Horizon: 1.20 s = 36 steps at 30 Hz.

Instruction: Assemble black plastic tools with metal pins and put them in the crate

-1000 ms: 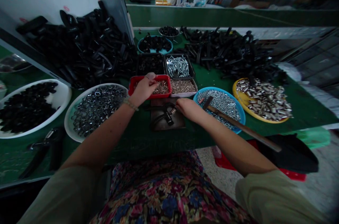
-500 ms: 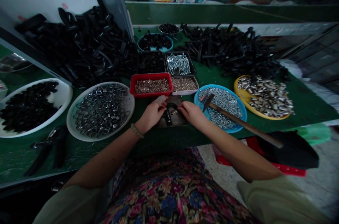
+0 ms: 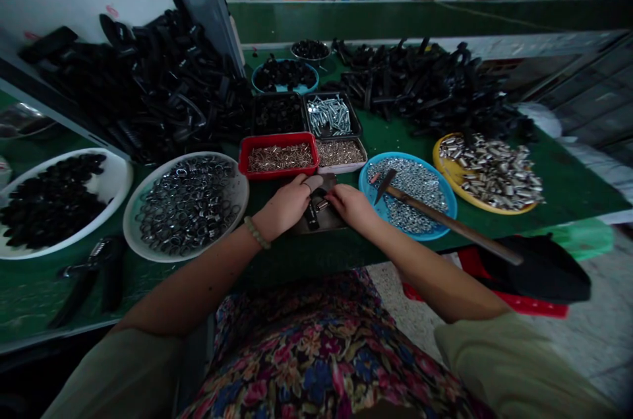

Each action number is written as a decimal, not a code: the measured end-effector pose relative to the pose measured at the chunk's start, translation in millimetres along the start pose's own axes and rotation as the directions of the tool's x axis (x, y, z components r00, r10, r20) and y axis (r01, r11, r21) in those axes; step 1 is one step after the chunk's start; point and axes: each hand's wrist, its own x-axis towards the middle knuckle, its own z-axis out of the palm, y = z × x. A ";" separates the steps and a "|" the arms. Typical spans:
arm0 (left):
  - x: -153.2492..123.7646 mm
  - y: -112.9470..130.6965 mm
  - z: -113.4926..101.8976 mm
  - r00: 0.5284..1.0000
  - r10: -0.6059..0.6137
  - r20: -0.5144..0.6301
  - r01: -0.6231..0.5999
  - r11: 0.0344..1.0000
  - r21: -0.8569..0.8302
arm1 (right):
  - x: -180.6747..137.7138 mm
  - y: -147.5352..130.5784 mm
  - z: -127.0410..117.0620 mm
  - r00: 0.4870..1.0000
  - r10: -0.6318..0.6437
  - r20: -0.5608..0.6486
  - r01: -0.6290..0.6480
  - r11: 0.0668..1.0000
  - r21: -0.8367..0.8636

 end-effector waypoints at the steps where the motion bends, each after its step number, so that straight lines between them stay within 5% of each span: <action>1: 0.3 -1.1 1.0 1.000 -0.012 -0.008 0.012 1.000 -0.013 | -0.7 -0.2 -0.5 1.000 0.028 0.003 -0.028 0.999 0.029; 4: -0.5 -3.9 4.1 0.999 -0.041 -0.029 0.039 0.998 -0.048 | -3.1 -1.3 1.1 0.999 0.032 0.028 -0.032 0.999 -0.010; 8: -4.4 -5.3 5.6 0.998 -0.022 -0.053 0.020 0.999 -0.025 | -6.2 -5.5 3.8 0.986 -0.113 0.122 0.140 0.961 -0.238; 11: -6.2 -4.4 5.2 0.999 -0.017 -0.045 0.018 1.000 0.017 | -12.3 -2.1 -10.4 0.987 -0.137 0.080 0.155 0.945 -0.289; 16: -6.0 -1.4 5.2 1.000 0.009 0.005 -0.010 0.999 0.045 | -39.6 46.2 -68.8 0.981 0.154 -0.115 -0.190 0.858 -0.477; 19: -9.1 -2.5 8.4 0.996 0.057 0.070 -0.064 0.993 0.096 | -59.9 81.4 -92.1 0.932 0.363 -0.028 -0.301 0.725 -0.619; 21: -14.6 -6.3 11.9 0.996 0.057 0.075 -0.067 0.989 0.129 | -69.0 90.0 -95.0 0.917 0.395 0.052 -0.273 0.719 -0.639; 26: -35.5 -17.7 18.8 0.995 0.101 -0.024 -0.095 0.981 0.172 | -66.9 42.1 -80.1 0.935 0.356 0.015 -0.315 0.846 -0.430; 30: -43.8 -16.9 18.5 0.994 0.095 -0.056 -0.082 0.975 0.204 | -49.8 -14.9 -71.4 0.976 0.199 0.094 -0.187 0.975 -0.124; 36: -47.5 -10.9 22.6 0.998 0.045 -0.032 -0.036 0.971 0.237 | -39.7 -31.3 -58.1 0.966 0.222 0.130 -0.193 0.960 -0.203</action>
